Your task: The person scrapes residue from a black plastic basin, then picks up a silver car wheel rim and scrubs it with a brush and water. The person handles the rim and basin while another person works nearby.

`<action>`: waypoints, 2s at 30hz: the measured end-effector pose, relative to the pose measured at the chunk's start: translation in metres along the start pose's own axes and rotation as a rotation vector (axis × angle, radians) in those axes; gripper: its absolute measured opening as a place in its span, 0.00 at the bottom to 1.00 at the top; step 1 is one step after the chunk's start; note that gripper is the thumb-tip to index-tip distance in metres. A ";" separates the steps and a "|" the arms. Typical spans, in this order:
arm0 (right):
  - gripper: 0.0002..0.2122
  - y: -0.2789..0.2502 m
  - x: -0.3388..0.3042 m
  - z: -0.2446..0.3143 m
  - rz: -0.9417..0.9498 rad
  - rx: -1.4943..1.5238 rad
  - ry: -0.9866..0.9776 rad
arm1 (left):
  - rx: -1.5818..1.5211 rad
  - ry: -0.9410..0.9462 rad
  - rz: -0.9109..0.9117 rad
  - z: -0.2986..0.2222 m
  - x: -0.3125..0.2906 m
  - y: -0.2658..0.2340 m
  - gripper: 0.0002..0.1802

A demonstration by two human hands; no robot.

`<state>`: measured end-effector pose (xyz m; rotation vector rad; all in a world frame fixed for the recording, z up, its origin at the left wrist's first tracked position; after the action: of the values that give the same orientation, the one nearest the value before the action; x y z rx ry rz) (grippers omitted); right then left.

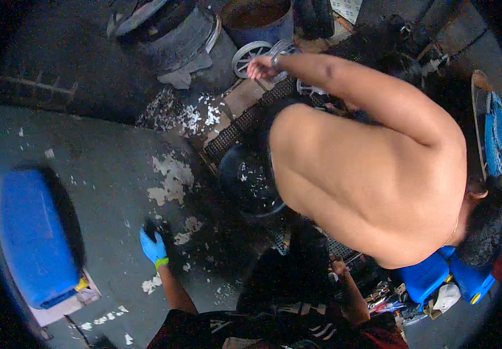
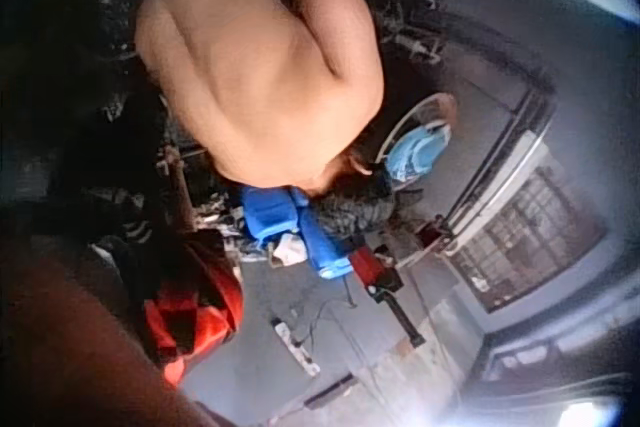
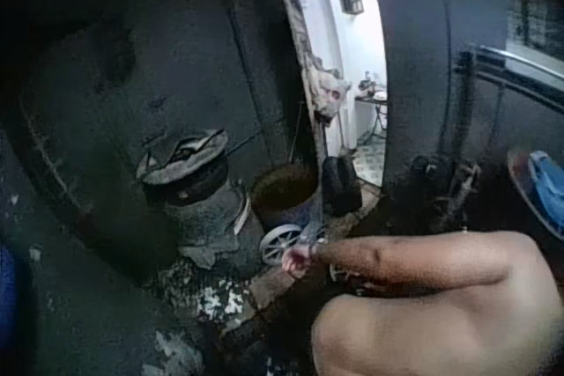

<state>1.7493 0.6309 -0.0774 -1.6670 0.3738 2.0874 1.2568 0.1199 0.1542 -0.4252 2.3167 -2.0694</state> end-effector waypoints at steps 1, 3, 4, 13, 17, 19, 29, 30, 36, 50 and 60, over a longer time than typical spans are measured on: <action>0.28 0.001 0.001 0.003 0.015 0.003 -0.008 | 0.050 0.037 0.084 0.010 -0.003 -0.001 0.34; 0.26 0.001 0.009 0.009 0.064 -0.026 -0.025 | 0.110 0.061 0.148 0.025 -0.011 -0.009 0.34; 0.25 0.006 0.018 0.014 0.109 -0.054 -0.037 | 0.122 0.057 0.134 0.035 -0.016 -0.020 0.33; 0.19 0.013 0.039 0.078 0.549 -0.292 -1.095 | 0.094 -0.105 0.069 0.025 0.006 0.012 0.34; 0.22 0.042 0.041 0.115 0.253 -0.162 -0.082 | 0.326 -0.251 -0.151 0.015 0.029 0.056 0.35; 0.22 0.044 0.035 0.141 0.283 -0.191 -0.146 | 0.274 -0.293 0.020 -0.022 0.061 0.110 0.38; 0.33 0.280 0.005 0.261 -0.168 -0.237 -0.055 | 0.052 0.394 0.442 -0.186 0.435 0.280 0.42; 0.35 0.316 -0.015 0.252 -0.248 -0.214 -0.018 | 0.013 0.505 0.498 -0.220 0.456 0.290 0.42; 0.38 0.454 -0.088 0.305 -0.486 0.525 0.239 | -0.067 0.722 0.579 -0.262 0.604 0.287 0.40; 0.33 0.481 -0.046 0.472 -0.255 0.184 0.129 | -0.050 0.637 0.989 -0.176 0.633 0.250 0.36; 0.25 0.376 0.203 0.669 -0.528 -0.147 -0.339 | -0.167 0.463 1.008 -0.374 0.575 0.274 0.31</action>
<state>0.9587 0.6538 -0.1388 -1.2667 -0.3041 1.9604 0.5808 0.3922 0.0353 1.1032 2.1420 -1.5228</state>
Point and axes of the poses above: each hand's wrist, its own x-axis towards the middle knuckle, its own y-axis out of the palm, z = x × y, the point moved 2 cm from there along x, towards the middle knuckle, and after that the axes turned 8 degrees about -y, right-handed, at the moved point
